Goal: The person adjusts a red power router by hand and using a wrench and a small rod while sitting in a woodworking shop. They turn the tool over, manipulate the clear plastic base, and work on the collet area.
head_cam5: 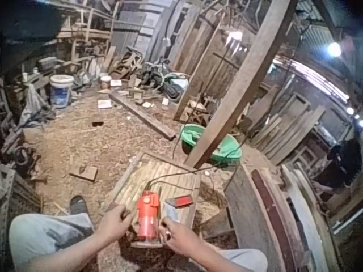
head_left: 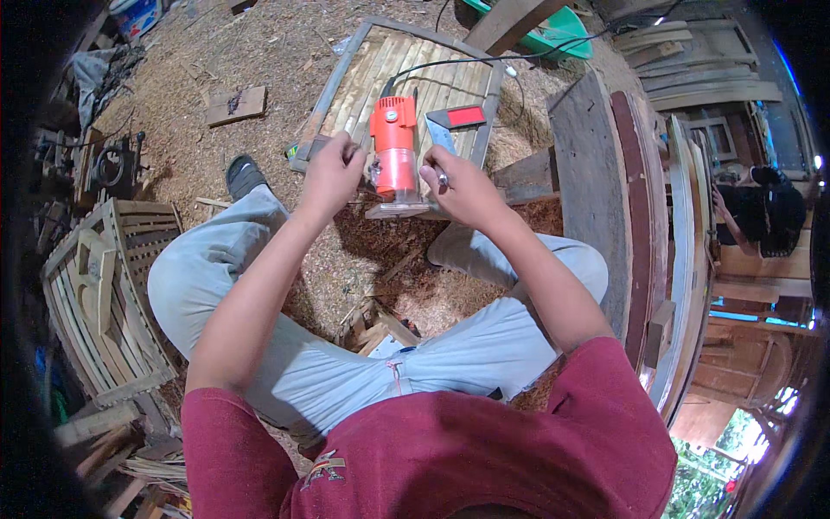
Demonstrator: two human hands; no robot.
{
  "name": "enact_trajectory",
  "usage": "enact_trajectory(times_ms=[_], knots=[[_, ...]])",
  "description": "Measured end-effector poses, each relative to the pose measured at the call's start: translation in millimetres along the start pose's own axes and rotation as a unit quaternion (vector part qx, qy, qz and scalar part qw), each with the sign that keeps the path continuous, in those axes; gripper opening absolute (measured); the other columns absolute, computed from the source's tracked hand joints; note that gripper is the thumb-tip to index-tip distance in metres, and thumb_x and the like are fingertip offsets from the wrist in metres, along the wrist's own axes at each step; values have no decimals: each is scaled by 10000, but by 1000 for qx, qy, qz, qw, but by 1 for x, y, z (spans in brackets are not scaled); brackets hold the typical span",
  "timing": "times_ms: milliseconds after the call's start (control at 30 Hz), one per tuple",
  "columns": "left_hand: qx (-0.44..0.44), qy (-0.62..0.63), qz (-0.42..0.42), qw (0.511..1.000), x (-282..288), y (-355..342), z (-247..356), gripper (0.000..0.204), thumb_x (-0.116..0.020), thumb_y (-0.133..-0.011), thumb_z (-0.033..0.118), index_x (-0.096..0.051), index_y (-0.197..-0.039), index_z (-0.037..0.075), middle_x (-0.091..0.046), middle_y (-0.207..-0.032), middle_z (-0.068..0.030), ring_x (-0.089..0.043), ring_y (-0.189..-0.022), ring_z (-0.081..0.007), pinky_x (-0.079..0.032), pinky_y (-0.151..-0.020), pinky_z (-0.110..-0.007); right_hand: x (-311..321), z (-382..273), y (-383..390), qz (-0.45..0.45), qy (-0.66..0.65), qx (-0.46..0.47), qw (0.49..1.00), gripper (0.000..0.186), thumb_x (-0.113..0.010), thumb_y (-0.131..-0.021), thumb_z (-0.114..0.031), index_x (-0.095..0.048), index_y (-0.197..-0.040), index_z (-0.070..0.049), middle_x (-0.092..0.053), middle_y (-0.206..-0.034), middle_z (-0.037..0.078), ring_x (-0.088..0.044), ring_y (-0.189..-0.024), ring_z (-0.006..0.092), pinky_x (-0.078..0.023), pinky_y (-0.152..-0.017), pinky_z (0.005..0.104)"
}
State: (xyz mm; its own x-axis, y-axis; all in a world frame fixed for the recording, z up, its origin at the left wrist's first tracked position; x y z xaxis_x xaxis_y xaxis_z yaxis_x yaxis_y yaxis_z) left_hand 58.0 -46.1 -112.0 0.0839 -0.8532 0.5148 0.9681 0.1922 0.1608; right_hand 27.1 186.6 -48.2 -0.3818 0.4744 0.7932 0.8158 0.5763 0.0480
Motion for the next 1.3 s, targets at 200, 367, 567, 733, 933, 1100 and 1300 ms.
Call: enact_trajectory(times_ms=[200, 367, 567, 733, 933, 1100, 1300], knots=[[-30, -25, -33, 999, -20, 0, -24, 323, -542, -999, 235, -626, -1168, -28, -704, -1057, -297, -682, -1030, -461, -521, -900, -514, 4, -1, -5, -11, -11, -67, 998, 233, -602, -1043, -258, -596, -1103, -33, -695, -939, 225, -690, -848, 411, -538, -762, 454], [22, 5, -91, 996, -31, 1, -16, 329, -503, -1038, 235, -627, -1142, -51, -718, -1039, -230, -703, -1024, -354, -523, -930, -422, 26, 8, -3, 17, -22, -97, 995, 234, -604, -1034, -254, -617, -1107, -32, -694, -904, 207, -693, -820, 364, -540, -766, 429], [14, 18, -84, 996, -48, 20, 24, 453, -506, -1056, 385, -566, -1161, -52, -685, -1042, -311, -643, -1067, -506, -488, -969, -515, 53, 19, 0, 47, -32, -136, 989, 256, -598, -1030, -271, -641, -1124, -37, -739, -929, 169, -708, -825, 324, -541, -776, 420], [174, 166, -125, 963, -51, 18, 28, 422, -576, -1052, 396, -573, -1112, -21, -634, -810, -87, -552, -576, -170, -463, -500, -341, 46, 34, 3, -26, 19, -163, 986, 294, -586, -1040, -313, -668, -1132, -46, -749, -939, 153, -722, -843, 264, -550, -787, 386], [264, 308, -272, 873, -52, 1, 33, 326, -644, -1045, 378, -651, -1066, 53, -584, -825, 2, -329, -483, -58, -259, -443, -250, 17, 38, -9, -21, -88, -184, 979, 426, -558, -1024, -375, -690, -1172, 3, -731, -1075, 282, -711, -1035, 435, -544, -918, 508], [272, 307, -274, 870, -59, 2, 30, 271, -669, -1029, 379, -661, -1028, 108, -567, -784, 44, -333, -501, -51, -224, -450, -243, 12, 29, -5, 56, -106, -191, 974, 390, -552, -1044, -336, -666, -1221, -7, -725, -1074, 284, -699, -1040, 452, -536, -919, 511], [229, 312, -214, 897, -51, 13, 40, 356, -700, -991, 430, -626, -995, 81, -539, -728, 19, -369, -467, -73, -314, -436, -281, -4, 35, -1, 79, -144, -166, 972, 380, -568, -1047, -319, -645, -1275, -24, -729, -1081, 273, -700, -1051, 441, -537, -924, 493]])
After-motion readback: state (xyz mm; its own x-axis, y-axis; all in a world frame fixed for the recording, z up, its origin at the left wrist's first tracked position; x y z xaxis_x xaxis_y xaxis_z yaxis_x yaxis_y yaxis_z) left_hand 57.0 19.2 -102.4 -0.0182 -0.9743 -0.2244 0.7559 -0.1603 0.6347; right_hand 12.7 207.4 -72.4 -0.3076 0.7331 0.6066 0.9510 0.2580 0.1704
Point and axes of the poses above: each hand's wrist, its own y-axis away from the middle knuckle, its own x-axis out of the back of the hand, z = x × y, the point moved 4 cm from there along -y, towards the middle knuckle
